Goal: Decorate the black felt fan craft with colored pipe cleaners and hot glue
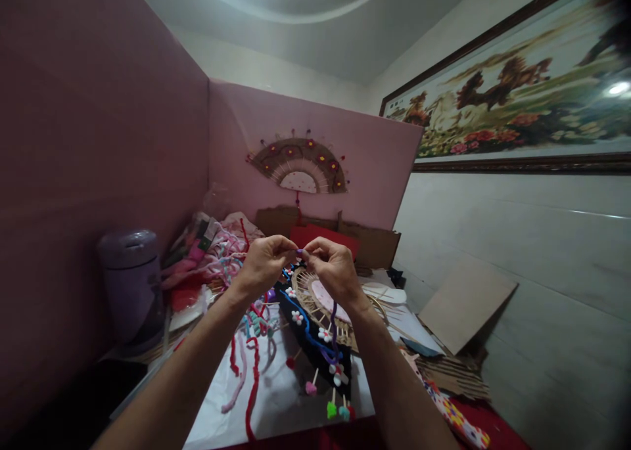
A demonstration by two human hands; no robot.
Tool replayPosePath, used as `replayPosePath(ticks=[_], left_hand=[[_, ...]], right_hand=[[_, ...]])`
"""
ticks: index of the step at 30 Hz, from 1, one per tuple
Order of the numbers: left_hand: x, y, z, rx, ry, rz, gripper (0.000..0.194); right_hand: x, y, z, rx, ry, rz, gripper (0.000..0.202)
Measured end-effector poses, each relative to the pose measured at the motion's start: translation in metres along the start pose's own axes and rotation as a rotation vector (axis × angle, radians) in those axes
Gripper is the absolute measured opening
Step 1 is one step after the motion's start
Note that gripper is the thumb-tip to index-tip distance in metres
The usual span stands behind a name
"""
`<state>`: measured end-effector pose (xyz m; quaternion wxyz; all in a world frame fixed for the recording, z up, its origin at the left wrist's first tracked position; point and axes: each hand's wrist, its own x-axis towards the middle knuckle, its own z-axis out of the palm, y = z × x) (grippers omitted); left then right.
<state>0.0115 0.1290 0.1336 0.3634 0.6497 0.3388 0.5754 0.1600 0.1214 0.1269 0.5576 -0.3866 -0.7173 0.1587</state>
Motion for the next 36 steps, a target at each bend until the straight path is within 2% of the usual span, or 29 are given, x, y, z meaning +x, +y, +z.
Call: replayPosePath(ticks=[8,18,26,30,32,36], left_hand=[[0.000,0.000,0.001,-0.043,-0.055,-0.026,0.015],[0.001,-0.001,0.000,-0.309,-0.147,-0.128,0.030],[0.003,-0.005,0.002,-0.442,-0.102,-0.158,0.033],[0.002,-0.008,0.007,-0.364,-0.053,-0.106,0.031],[0.003,-0.009,0.007,-0.293,-0.027,-0.069,0.027],[0.004,-0.004,-0.001,-0.125,-0.050,0.001,0.013]], right_hand=[[0.002,0.002,-0.002,0.018,0.014,0.030,0.015],[0.004,0.003,-0.001,0.150,0.000,0.077,0.020],[0.004,0.001,0.003,0.221,0.049,0.106,0.025],[0.000,-0.005,0.006,-0.077,0.046,-0.020,0.016],[-0.003,-0.009,0.005,-0.235,-0.005,-0.098,0.013],[-0.006,-0.014,-0.003,-0.347,-0.131,-0.216,0.013]])
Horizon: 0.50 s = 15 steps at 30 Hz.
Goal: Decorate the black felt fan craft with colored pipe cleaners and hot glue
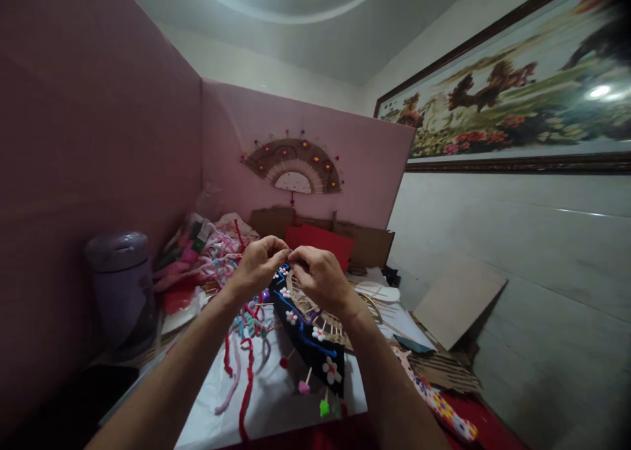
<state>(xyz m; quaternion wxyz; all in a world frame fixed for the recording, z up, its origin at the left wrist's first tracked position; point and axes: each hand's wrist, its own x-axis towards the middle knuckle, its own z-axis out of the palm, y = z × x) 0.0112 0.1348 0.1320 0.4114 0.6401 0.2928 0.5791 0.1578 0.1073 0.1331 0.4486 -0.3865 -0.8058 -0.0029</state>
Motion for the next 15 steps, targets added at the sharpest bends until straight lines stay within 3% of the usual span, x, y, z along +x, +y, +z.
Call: replayPosePath(ticks=[3,8,11,15], left_hand=[[-0.002,0.008,-0.006,0.083,-0.089,0.009,0.009],[-0.009,0.013,-0.008,0.052,-0.193,-0.041,0.020],[-0.009,0.009,-0.002,-0.004,-0.155,-0.039,0.029],[-0.006,0.003,0.006,-0.020,-0.044,-0.009,0.027]], right_hand=[[0.000,0.003,-0.003,0.023,0.010,-0.026,0.013],[0.005,0.008,0.003,0.307,0.124,0.127,0.011],[0.005,0.006,0.007,0.522,0.135,0.224,0.020],[0.003,0.000,0.010,0.472,0.148,0.226,0.020]])
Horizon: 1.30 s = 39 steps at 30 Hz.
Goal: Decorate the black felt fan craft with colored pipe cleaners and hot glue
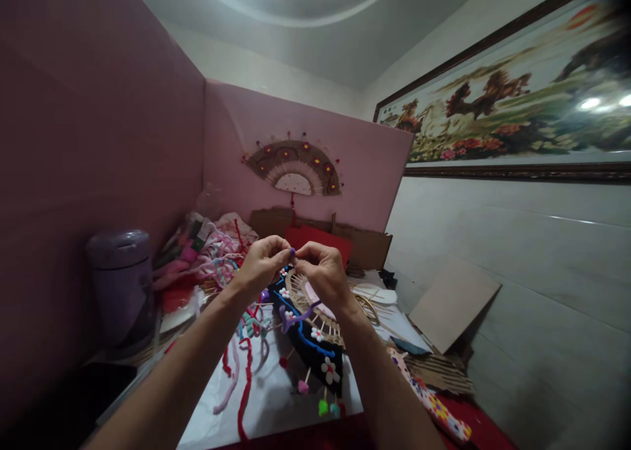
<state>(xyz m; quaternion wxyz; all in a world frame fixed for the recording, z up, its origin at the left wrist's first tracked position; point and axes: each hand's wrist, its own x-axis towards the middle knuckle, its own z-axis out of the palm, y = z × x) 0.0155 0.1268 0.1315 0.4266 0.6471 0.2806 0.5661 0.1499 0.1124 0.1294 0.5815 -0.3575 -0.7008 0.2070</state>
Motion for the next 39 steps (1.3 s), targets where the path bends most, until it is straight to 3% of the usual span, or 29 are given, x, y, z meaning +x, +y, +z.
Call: replayPosePath(ticks=[12,21,28,39], left_hand=[[0.005,-0.017,0.007,0.134,0.238,0.121,0.007],[0.003,-0.001,0.003,0.149,0.090,0.071,0.013],[-0.003,0.011,-0.002,0.170,0.068,-0.021,0.017],[0.000,0.005,-0.008,0.359,0.037,0.045,0.009]], right_hand=[[-0.005,-0.004,0.001,-0.357,-0.035,-0.149,0.017],[-0.003,-0.008,-0.008,-0.511,-0.057,-0.172,0.017],[-0.005,-0.011,-0.008,-0.614,-0.038,-0.180,0.014],[-0.006,-0.009,-0.008,-0.768,-0.036,-0.208,0.011]])
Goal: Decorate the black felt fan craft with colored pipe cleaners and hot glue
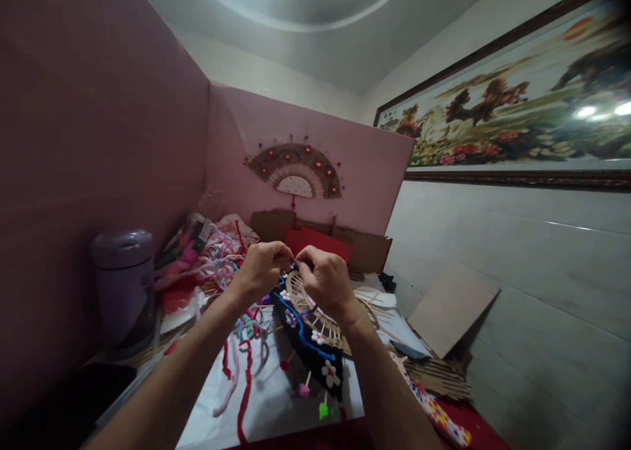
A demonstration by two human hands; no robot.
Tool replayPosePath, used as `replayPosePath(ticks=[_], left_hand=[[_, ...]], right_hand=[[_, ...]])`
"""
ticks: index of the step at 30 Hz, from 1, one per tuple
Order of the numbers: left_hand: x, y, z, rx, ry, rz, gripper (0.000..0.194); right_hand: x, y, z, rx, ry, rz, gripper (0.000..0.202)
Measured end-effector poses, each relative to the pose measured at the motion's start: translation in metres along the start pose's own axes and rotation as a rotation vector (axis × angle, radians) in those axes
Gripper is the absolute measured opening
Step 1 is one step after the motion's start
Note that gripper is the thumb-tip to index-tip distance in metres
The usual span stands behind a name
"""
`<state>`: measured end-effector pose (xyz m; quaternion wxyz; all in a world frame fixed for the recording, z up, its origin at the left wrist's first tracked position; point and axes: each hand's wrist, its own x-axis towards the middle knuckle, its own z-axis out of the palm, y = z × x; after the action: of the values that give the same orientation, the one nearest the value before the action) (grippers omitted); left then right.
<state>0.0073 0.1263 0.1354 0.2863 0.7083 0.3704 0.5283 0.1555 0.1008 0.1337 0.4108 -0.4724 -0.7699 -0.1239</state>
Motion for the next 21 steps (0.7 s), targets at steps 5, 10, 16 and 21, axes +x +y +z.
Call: replayPosePath(ticks=[5,10,16,21], left_hand=[[0.001,-0.001,0.003,-0.005,0.043,0.001,0.007],[0.000,0.000,0.008,0.030,0.126,0.002,0.007],[-0.002,0.000,0.013,0.107,0.204,0.039,0.015],[-0.003,0.000,0.012,-0.023,0.012,-0.014,0.012]], right_hand=[[0.001,-0.003,0.000,0.145,0.023,0.041,0.012],[0.001,-0.009,0.001,0.132,0.011,0.062,0.013],[-0.003,-0.010,-0.002,0.009,-0.093,-0.082,0.012],[0.003,0.007,0.002,0.269,0.014,-0.013,0.007]])
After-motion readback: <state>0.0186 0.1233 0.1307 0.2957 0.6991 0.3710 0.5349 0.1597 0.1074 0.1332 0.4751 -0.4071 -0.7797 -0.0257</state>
